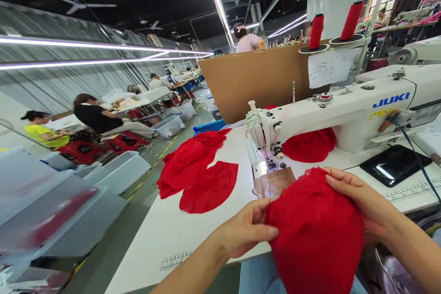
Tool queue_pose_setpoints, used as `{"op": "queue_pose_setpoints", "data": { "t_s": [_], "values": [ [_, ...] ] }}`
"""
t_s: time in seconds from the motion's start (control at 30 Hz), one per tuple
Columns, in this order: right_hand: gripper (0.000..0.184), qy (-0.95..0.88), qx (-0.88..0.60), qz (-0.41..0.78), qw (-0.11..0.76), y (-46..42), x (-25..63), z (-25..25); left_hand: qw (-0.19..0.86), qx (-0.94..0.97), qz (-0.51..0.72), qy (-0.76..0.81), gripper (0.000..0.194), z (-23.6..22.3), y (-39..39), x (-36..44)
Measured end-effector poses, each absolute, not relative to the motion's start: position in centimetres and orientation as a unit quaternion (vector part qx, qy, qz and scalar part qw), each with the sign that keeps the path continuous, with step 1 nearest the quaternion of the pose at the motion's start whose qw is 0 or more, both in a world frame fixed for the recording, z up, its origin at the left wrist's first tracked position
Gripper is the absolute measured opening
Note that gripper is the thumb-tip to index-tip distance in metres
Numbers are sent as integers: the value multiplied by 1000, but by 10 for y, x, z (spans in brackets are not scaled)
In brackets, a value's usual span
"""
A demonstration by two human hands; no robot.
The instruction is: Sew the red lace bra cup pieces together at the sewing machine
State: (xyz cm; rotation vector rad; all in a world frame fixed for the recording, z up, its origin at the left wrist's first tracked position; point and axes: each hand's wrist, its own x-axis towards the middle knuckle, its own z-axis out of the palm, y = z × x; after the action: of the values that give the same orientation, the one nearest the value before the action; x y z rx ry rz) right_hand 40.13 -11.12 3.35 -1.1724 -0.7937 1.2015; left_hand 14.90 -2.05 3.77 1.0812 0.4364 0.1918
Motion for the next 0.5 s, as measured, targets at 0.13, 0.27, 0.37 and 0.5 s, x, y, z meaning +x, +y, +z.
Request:
{"op": "queue_pose_setpoints", "data": {
  "t_s": [0.13, 0.27, 0.37, 0.5],
  "values": [
    [39, -391, -578, 363, 617, -83, 451, 28, 696, 652, 212, 212, 46, 38, -20, 213],
    [26, -405, -614, 301, 607, -46, 486, 16, 415, 837, 185, 305, 43, 48, -3, 281],
    [27, -428, -655, 257, 567, -16, 503, 8, 407, 790, 220, 402, 46, 50, 17, 323],
    [30, -462, -713, 147, 507, 19, 514, 2, 494, 749, 255, 361, 33, 59, 45, 360]
  ]
}}
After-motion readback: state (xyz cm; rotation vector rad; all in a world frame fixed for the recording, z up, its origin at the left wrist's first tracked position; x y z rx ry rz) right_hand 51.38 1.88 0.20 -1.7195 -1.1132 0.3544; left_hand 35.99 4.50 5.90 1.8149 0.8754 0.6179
